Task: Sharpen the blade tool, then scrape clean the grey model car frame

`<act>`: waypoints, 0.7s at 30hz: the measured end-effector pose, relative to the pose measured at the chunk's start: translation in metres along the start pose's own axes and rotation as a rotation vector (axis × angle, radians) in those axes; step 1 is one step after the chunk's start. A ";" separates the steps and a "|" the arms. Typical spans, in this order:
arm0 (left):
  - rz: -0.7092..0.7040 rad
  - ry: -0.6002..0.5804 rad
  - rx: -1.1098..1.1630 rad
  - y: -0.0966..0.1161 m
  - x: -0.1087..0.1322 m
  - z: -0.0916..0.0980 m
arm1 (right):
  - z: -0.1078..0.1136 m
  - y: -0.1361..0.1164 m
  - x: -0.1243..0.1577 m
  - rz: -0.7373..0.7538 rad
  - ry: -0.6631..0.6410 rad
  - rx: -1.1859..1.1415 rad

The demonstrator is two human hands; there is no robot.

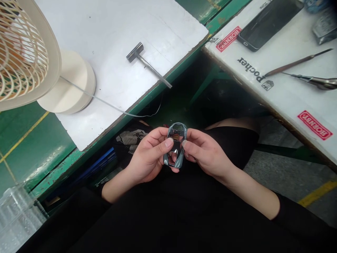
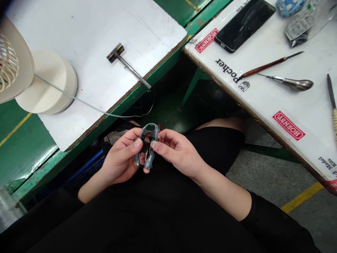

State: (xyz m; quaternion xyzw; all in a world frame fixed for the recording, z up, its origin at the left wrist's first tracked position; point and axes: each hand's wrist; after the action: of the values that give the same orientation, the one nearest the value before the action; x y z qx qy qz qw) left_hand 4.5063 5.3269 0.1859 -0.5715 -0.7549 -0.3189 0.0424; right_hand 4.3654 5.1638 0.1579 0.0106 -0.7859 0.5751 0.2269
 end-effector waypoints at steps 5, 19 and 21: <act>0.012 -0.054 -0.164 0.000 0.001 0.008 | 0.003 -0.003 0.002 0.110 0.126 0.097; -0.431 -0.083 -0.573 -0.002 0.000 0.010 | 0.008 -0.006 0.025 0.701 0.423 0.679; -0.463 -0.095 -0.578 -0.002 -0.001 0.010 | 0.008 -0.006 0.025 0.759 0.424 0.731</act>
State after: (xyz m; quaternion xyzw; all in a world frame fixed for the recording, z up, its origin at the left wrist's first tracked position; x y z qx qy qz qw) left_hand 4.5076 5.3312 0.1768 -0.3881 -0.7441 -0.4932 -0.2292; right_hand 4.3424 5.1608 0.1705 -0.3105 -0.4218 0.8405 0.1386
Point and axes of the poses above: each hand's wrist, its own x-axis away from the middle knuckle, its own z-axis out of the back of the hand, y = z × x, and after that the axes turned 15 degrees about x, right-handed
